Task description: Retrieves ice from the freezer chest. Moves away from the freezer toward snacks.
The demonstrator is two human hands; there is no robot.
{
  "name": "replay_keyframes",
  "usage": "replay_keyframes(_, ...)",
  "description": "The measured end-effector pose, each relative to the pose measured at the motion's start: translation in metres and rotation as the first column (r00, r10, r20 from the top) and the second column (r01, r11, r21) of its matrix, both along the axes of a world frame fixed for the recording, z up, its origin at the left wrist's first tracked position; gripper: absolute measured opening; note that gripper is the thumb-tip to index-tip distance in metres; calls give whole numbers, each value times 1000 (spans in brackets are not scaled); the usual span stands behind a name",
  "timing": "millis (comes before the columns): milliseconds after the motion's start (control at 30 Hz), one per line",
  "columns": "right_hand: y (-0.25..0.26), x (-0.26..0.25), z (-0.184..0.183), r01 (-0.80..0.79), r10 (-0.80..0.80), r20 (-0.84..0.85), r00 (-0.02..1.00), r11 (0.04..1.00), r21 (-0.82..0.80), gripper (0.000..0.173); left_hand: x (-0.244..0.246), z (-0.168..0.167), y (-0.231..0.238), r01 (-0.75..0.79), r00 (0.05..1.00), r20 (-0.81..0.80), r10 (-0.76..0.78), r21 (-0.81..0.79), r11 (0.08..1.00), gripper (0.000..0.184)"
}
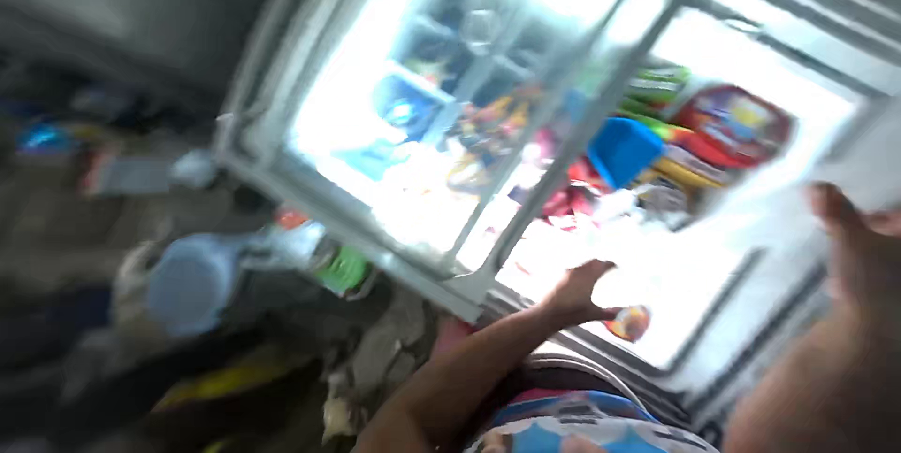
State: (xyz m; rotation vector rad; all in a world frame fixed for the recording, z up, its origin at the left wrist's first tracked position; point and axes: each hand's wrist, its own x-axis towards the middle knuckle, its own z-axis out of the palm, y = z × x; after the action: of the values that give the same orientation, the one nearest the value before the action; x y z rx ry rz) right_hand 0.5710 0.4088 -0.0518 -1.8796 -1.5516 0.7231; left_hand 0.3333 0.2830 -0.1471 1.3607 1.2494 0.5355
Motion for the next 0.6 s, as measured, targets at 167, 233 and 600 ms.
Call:
replay_keyframes(167,-6,22,8,147,-131,-126,983,981,123,65,32,-22,22,22,985,-170,-7,89,996,71)
replay_keyframes(233,-9,33,8,200,-180,-152,972,972,126,65,43,-27,30,65,976,-212,-55,41,997,73)
replay_keyframes(600,26,51,-40,221,-202,-175,964,970,97,64,67,-77,30,158,922,-348,-171,-64,985,70)
